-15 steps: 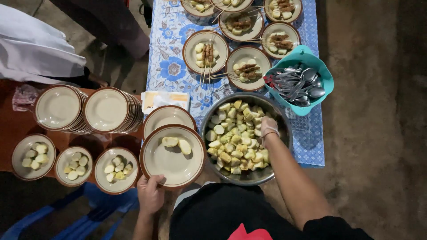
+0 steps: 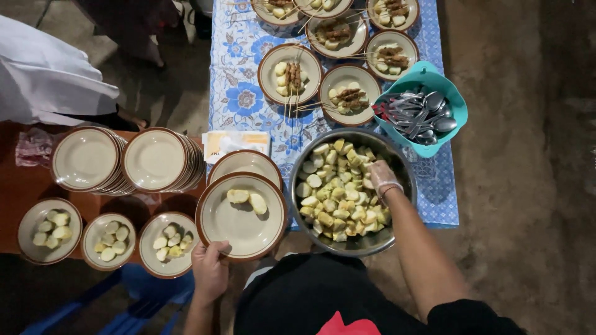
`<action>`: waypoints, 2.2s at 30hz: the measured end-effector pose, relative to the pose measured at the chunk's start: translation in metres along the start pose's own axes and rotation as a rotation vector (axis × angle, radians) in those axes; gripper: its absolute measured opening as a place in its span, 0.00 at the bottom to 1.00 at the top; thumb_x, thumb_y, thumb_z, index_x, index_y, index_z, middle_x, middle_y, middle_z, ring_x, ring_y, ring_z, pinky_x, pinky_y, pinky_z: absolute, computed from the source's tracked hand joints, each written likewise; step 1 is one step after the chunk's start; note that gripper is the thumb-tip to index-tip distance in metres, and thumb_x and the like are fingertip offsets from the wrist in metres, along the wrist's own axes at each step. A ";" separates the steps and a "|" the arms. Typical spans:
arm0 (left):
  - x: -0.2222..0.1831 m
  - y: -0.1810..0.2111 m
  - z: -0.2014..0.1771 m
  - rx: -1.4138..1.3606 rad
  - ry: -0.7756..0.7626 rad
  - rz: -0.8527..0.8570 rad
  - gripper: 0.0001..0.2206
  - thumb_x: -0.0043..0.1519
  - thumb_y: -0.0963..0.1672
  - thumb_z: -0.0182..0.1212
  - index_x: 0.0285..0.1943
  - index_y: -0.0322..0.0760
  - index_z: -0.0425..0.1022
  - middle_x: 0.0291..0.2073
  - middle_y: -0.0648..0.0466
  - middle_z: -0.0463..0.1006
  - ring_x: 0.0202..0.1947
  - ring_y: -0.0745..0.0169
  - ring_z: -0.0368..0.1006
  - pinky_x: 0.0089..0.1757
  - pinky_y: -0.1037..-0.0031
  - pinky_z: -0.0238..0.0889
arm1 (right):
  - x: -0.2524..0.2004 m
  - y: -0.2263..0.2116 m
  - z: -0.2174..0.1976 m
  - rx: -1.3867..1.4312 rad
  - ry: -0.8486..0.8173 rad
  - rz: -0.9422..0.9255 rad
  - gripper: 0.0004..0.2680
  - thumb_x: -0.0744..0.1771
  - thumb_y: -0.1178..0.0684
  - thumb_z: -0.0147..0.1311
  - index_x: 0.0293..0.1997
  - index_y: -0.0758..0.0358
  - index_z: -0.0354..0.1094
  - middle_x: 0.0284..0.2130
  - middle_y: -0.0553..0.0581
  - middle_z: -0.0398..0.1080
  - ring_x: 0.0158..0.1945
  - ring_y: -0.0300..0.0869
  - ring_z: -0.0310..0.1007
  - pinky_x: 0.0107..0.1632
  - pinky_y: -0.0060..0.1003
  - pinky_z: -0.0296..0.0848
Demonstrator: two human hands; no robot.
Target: Plating pieces of rice cakes from a large bowl onto individual serving plates already containing satay skewers.
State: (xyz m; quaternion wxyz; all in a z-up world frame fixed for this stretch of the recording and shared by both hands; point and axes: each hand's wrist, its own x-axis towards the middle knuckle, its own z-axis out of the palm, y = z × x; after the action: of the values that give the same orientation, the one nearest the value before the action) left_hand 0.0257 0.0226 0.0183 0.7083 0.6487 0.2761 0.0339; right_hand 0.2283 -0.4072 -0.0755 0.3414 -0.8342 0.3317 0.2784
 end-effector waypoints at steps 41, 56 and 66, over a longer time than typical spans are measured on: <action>-0.009 0.055 0.074 -0.183 -0.119 -0.406 0.07 0.59 0.37 0.53 0.46 0.31 0.71 0.35 0.41 0.75 0.35 0.46 0.73 0.31 0.59 0.69 | -0.098 -0.022 0.024 0.100 0.163 -0.105 0.09 0.62 0.50 0.60 0.37 0.52 0.60 0.23 0.49 0.62 0.25 0.36 0.57 0.27 0.32 0.58; 0.014 -0.084 0.137 -0.144 -0.171 -0.158 0.01 0.51 0.36 0.61 0.29 0.30 0.76 0.19 0.48 0.75 0.22 0.62 0.73 0.26 0.72 0.70 | -0.176 -0.014 -0.051 0.462 -0.138 -0.592 0.20 0.59 0.49 0.71 0.57 0.51 0.76 0.52 0.64 0.77 0.59 0.53 0.74 0.61 0.48 0.72; -0.003 -0.130 0.170 -0.162 -0.344 -0.214 0.02 0.50 0.36 0.62 0.29 0.27 0.76 0.15 0.33 0.76 0.17 0.42 0.79 0.23 0.60 0.74 | -0.140 -0.003 0.011 -0.068 0.318 -1.306 0.14 0.53 0.42 0.71 0.38 0.39 0.78 0.33 0.44 0.74 0.43 0.40 0.79 0.44 0.35 0.78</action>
State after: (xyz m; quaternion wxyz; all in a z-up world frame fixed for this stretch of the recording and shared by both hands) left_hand 0.0565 -0.1519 -0.1014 0.7943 0.5531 0.2146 -0.1306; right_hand 0.1405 -0.3470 0.0155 0.3604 -0.9047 -0.2034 -0.1011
